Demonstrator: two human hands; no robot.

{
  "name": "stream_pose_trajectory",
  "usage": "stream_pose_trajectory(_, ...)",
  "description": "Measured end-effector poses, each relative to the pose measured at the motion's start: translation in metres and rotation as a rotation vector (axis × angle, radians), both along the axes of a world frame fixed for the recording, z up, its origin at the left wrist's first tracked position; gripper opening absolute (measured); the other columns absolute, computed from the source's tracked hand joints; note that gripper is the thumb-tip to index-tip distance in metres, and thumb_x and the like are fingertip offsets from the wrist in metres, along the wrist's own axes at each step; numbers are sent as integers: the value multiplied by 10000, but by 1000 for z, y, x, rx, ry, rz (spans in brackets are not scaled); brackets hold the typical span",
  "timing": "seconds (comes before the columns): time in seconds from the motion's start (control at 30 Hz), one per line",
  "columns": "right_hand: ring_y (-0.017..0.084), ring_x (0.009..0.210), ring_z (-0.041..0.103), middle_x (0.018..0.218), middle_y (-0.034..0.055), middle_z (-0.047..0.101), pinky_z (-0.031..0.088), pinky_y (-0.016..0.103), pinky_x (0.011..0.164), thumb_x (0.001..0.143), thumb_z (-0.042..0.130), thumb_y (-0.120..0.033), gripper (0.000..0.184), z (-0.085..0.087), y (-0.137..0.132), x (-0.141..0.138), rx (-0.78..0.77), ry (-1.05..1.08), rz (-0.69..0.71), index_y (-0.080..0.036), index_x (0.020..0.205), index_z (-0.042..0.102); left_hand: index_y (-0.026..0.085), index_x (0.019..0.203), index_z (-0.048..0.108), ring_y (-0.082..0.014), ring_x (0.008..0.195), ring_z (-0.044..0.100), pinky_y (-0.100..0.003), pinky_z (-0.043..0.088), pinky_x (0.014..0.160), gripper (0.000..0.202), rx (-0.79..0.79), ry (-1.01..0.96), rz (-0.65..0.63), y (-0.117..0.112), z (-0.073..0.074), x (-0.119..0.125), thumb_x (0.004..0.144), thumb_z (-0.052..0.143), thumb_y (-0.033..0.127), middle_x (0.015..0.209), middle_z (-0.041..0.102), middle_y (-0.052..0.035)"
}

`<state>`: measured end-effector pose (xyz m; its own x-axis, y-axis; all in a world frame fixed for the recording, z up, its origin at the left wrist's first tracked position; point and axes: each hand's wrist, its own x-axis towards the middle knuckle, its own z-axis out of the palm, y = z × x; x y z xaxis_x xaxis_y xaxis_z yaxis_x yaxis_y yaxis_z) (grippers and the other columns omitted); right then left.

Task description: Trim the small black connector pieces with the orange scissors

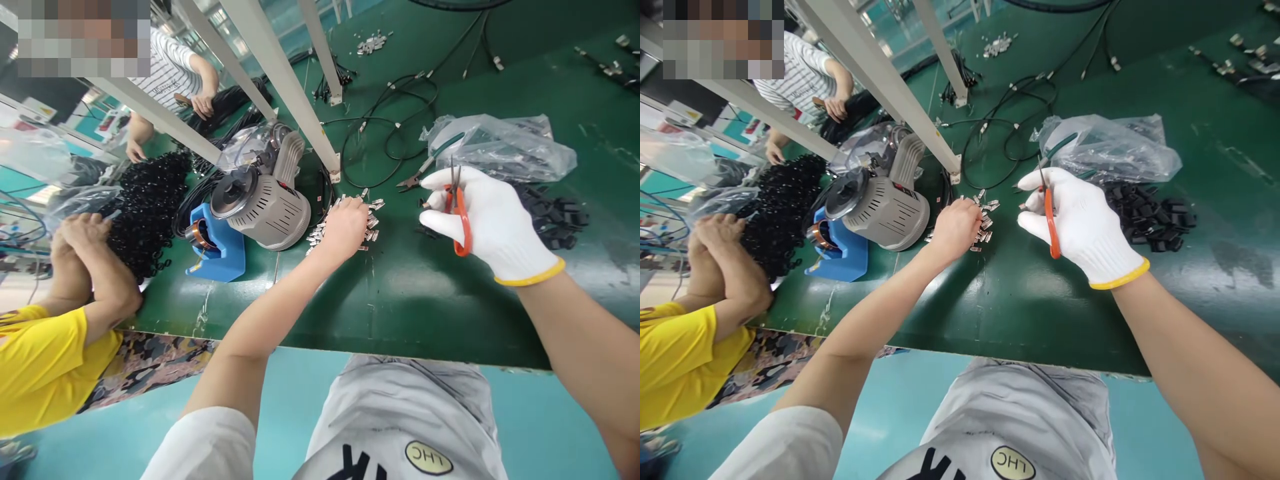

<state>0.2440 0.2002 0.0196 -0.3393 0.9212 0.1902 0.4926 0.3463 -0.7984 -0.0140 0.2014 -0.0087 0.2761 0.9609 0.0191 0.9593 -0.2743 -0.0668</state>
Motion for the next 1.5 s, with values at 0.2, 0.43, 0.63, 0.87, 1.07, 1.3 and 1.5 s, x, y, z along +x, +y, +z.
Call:
stream_pose_trajectory(0.2, 173, 857, 692, 913, -23, 692, 532, 342, 863, 695, 751, -213, 487, 6, 6, -1, -152, 276, -83, -277, 1171, 668, 146, 881, 671, -263, 992, 642, -368, 496, 828, 181, 3, -157, 8, 5, 11, 2, 891, 500, 90, 971, 710, -120)
stream_pose_trajectory(0.43, 157, 847, 671, 912, -23, 686, 535, 331, 832, 673, 742, -160, 486, 9, 5, 1, -147, 363, -108, -259, 1144, 676, 156, 1051, 692, -142, 826, 689, -271, 528, 808, 200, -177, -813, -54, 27, 10, 28, 895, 569, 128, 943, 751, -42)
stream_pose_trajectory(0.63, 156, 849, 673, 899, -27, 673, 538, 319, 815, 659, 738, -154, 486, 6, 9, 1, -168, 413, -110, -243, 1132, 674, 157, 887, 711, -227, 946, 661, -356, 508, 866, 110, -121, -286, -66, 42, 1, 15, 857, 616, 110, 952, 722, -83)
stream_pose_trajectory(0.87, 139, 827, 656, 879, -29, 657, 521, 314, 817, 667, 710, -108, 477, 7, 8, 0, -152, 412, -86, -220, 1130, 675, 57, 1051, 674, -305, 1089, 634, -417, 488, 941, 266, -74, 30, -36, 32, -5, 41, 946, 431, 79, 1098, 695, -202)
stream_pose_trajectory(1.07, 125, 818, 641, 854, -30, 634, 519, 305, 830, 635, 690, -44, 478, 8, 6, -3, -163, 483, -75, -198, 1086, 662, 107, 1040, 688, -281, 1079, 657, -405, 492, 962, 264, -144, -241, -127, 21, -3, 65, 989, 437, 168, 1116, 721, -157)
stream_pose_trajectory(1.3, 138, 833, 654, 872, -20, 649, 522, 340, 859, 632, 689, -41, 476, 8, 5, 2, -71, 489, -84, -190, 1083, 658, 189, 1007, 658, -178, 873, 650, -317, 505, 844, 208, -165, -703, -115, -54, 19, 20, 993, 451, 198, 936, 709, -49)
stream_pose_trajectory(1.5, 166, 840, 662, 864, -16, 664, 524, 392, 906, 634, 699, -94, 476, 12, 2, 2, -92, 386, -117, -185, 1100, 671, 187, 1013, 649, -153, 791, 642, -304, 514, 774, 151, -212, -924, 164, -127, 6, 1, 998, 533, 283, 853, 694, -25)
